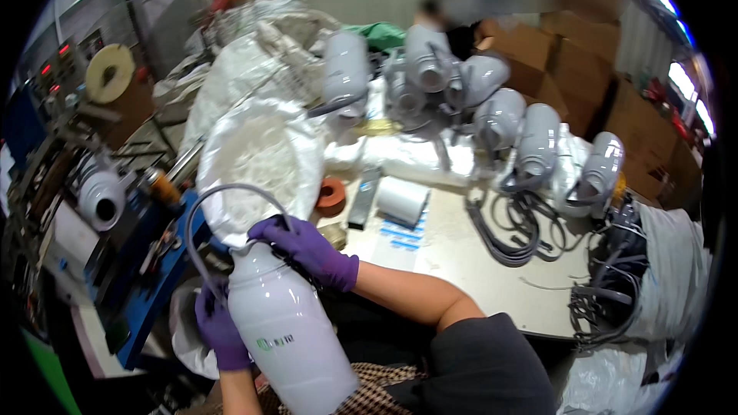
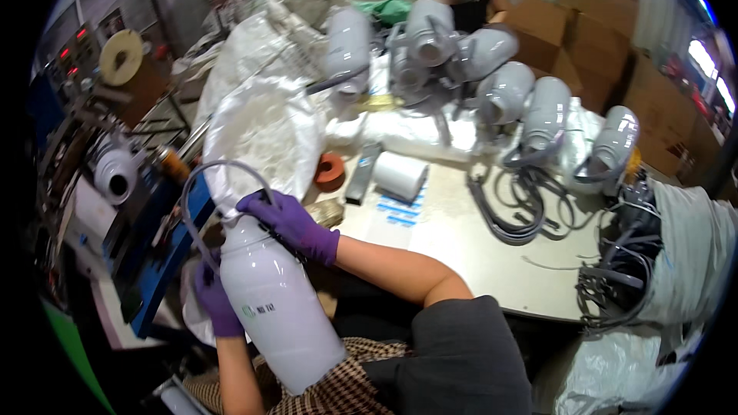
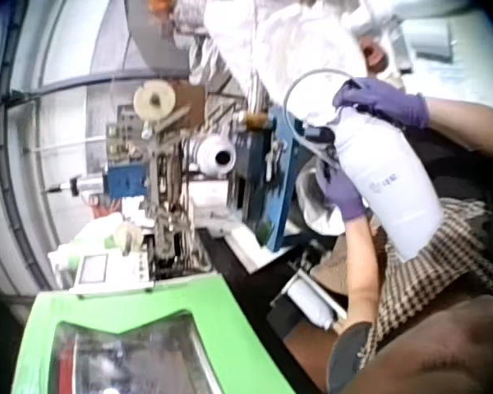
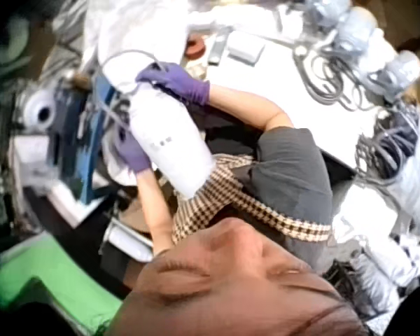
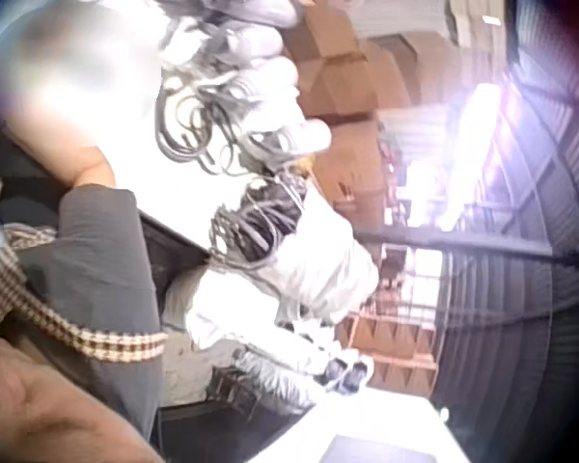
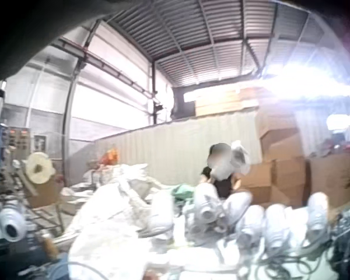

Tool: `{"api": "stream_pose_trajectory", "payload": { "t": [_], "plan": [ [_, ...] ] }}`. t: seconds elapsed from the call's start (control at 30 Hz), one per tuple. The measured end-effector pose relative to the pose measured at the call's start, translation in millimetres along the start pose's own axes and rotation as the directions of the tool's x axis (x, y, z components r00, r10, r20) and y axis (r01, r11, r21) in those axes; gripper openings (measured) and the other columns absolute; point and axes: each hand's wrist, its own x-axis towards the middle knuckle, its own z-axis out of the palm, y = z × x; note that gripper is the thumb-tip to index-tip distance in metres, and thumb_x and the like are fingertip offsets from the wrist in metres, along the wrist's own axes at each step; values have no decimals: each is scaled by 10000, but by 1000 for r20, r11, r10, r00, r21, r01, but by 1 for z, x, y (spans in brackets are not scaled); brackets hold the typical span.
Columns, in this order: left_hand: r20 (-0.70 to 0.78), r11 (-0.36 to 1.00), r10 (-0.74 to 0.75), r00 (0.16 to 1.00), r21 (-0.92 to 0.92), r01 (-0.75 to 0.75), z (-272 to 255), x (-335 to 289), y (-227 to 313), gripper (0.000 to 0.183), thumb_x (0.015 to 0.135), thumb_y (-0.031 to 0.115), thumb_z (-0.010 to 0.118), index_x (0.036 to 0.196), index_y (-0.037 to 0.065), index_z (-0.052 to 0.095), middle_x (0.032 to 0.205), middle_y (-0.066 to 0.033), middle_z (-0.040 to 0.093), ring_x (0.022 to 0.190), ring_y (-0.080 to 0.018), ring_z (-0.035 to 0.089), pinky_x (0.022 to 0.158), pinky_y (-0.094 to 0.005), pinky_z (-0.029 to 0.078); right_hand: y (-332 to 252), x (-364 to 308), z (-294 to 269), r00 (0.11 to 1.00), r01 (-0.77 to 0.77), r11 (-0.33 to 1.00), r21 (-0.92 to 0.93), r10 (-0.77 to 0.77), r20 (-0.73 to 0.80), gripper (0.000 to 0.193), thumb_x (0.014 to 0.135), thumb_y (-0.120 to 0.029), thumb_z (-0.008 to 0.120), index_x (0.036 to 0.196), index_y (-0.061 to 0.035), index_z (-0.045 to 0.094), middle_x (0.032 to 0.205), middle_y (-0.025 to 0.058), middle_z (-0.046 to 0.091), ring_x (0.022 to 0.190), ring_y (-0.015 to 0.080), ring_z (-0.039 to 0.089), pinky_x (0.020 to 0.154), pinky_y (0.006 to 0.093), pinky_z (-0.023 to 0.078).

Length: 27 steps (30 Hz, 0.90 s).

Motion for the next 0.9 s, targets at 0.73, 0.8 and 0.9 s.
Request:
{"api": "stream_pose_trajectory", "payload": {
  "t": [0.73,0.8,0.9],
  "plan": [
    [61,867,-232,971,466,178,-43,-194,-14,243,978,135,567,1164,-11,622,1179,-129,607,1054,-194,593,846,-323,524,24,-69,41,891,76,972,-222,-166,-422,473,920,-187,562,1371,-46,579,1141,166,676,888,294,660,814,381,531],
    [56,870,-229,972,460,179,-44,-198,-11,243,984,136,555,1161,-15,626,1177,-130,612,1052,-195,597,851,-325,524,14,-68,49,865,-1,997,83,43,-500,384,953,-217,574,1272,-13,636,1157,162,675,953,295,664,874,372,519],
    [24,868,-221,975,460,186,-47,-206,-6,246,993,138,536,1156,-21,630,1173,-132,619,1049,-197,602,860,-327,524,-20,-64,63,843,117,974,194,6,-537,284,899,-173,637,1136,-30,696,1170,146,678,1097,326,628,1038,415,454]
  ]
}}
